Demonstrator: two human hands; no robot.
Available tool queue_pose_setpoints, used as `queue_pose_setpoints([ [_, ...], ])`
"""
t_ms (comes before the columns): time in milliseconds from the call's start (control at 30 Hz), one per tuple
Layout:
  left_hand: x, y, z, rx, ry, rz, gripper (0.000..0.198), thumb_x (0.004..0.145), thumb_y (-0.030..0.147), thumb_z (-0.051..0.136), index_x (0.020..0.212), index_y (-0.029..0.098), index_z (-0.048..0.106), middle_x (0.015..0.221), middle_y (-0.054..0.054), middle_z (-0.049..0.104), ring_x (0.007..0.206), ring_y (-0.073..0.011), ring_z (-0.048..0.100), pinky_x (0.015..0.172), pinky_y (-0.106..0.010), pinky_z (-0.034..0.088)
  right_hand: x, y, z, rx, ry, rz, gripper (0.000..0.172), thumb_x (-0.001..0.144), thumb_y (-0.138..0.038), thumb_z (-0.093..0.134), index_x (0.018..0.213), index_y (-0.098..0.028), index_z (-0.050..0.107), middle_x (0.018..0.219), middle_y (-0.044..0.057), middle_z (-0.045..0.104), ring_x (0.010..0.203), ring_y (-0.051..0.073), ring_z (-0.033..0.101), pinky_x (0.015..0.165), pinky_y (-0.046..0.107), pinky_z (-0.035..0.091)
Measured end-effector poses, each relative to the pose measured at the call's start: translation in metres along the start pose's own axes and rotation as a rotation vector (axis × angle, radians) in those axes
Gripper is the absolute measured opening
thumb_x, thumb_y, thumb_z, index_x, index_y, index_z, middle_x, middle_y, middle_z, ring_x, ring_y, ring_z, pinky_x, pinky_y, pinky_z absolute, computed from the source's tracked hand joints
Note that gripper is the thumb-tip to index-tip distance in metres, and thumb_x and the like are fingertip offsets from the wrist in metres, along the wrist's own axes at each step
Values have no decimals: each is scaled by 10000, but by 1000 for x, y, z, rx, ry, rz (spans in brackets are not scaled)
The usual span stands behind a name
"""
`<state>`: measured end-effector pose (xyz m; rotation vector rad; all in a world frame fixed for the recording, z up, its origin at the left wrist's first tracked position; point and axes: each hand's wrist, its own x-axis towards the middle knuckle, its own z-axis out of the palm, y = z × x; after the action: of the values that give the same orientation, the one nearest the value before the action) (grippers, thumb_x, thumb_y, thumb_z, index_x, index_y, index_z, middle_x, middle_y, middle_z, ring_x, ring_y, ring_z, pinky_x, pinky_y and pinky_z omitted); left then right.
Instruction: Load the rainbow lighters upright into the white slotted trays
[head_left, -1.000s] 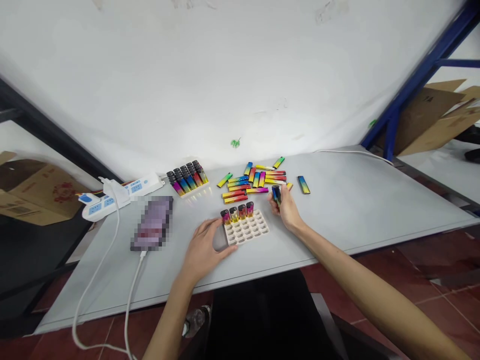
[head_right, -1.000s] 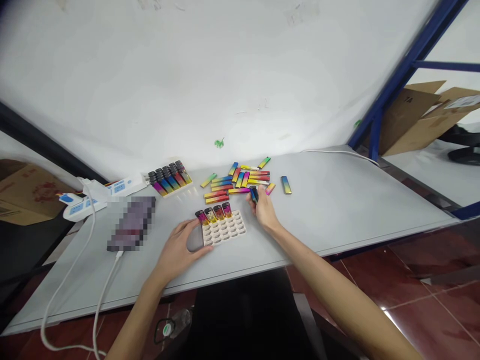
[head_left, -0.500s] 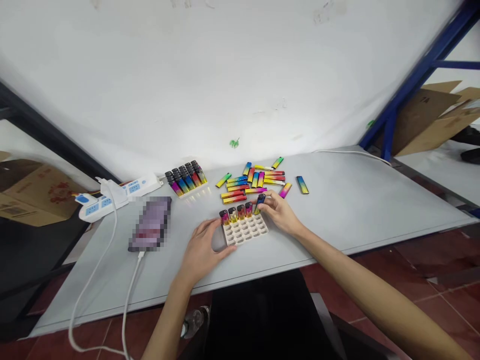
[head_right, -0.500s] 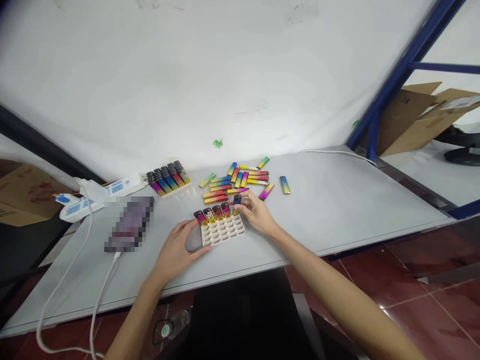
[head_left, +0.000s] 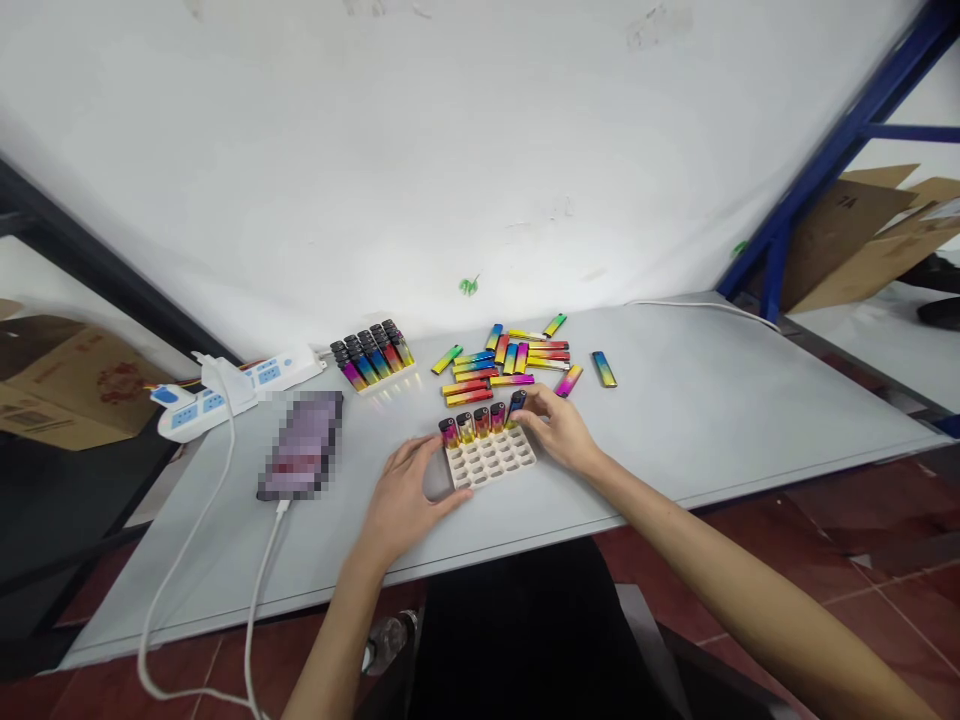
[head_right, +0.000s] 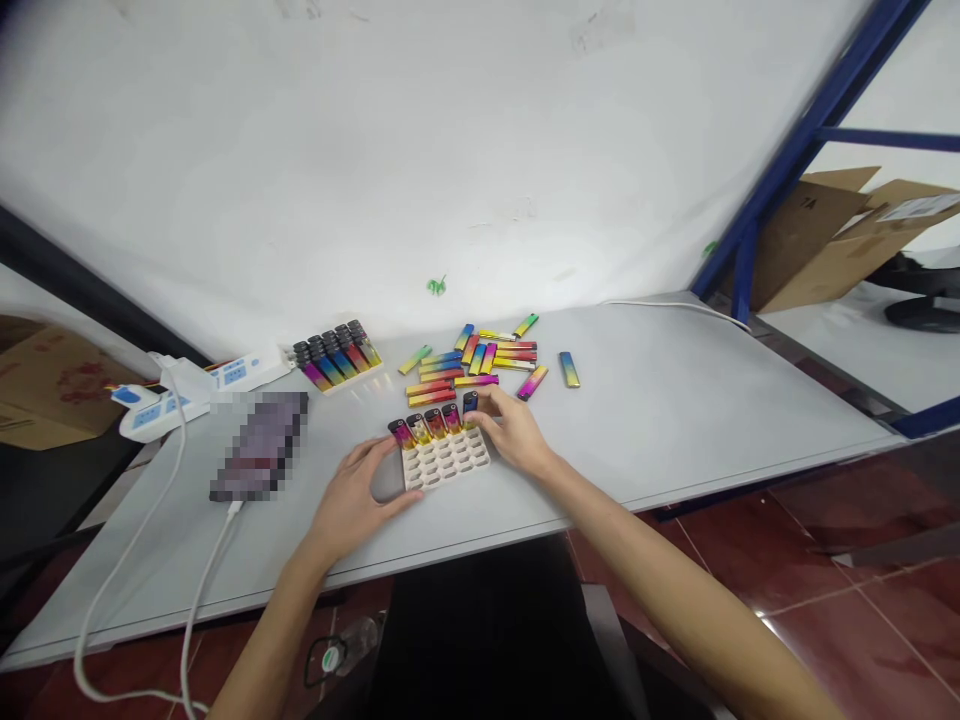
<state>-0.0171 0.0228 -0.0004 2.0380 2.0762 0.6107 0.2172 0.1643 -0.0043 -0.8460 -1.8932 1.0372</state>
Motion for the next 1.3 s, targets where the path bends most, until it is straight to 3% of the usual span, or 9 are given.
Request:
queue_pose_setpoints([
  [567,0,-1,1,5,11,13,731,806,616,645,1392,222,456,1370,-102,542,1288,-305,493,1092,-474,422,-3,-5,0,-410,25,-133,269,928,-346,622,1156,-203,604,964,58,725,835,208,677,735,320,527],
  [867,0,-2,1,10,19,12,738,794,623,654,1386,224,469,1373,-103,551,1284,-312,500,1085,-485,430,-4,-15,2,-655,-33,-27,335,962,-331,570,1274,-208,549,980,58,765,821,232,712,678,324,497],
  [1067,0,-3,1,3,14,16,737,806,632,635,1397,230,456,1377,-100,543,1294,-304,484,1093,-477,422,-5,-10,1,-608,-86,-59,279,973,-369,543,1204,-213,555,1007,71,736,839,232,682,693,332,477],
  [1200,0,-2,1,-11,27,26,724,798,618,655,1388,247,459,1369,-94,547,1285,-308,493,1088,-488,422,-5,-12,-3,-561,-79,-115,260,995,-423,475,1054,-213,616,977,81,694,866,227,637,739,337,471],
  [1300,-1,-2,1,-4,19,16,721,807,612,648,1393,243,449,1376,-94,538,1295,-304,485,1095,-475,416,-2,-12,-10,-579,47,-129,373,1036,-383,333,1047,-197,655,1004,108,656,961,244,595,849,367,459],
])
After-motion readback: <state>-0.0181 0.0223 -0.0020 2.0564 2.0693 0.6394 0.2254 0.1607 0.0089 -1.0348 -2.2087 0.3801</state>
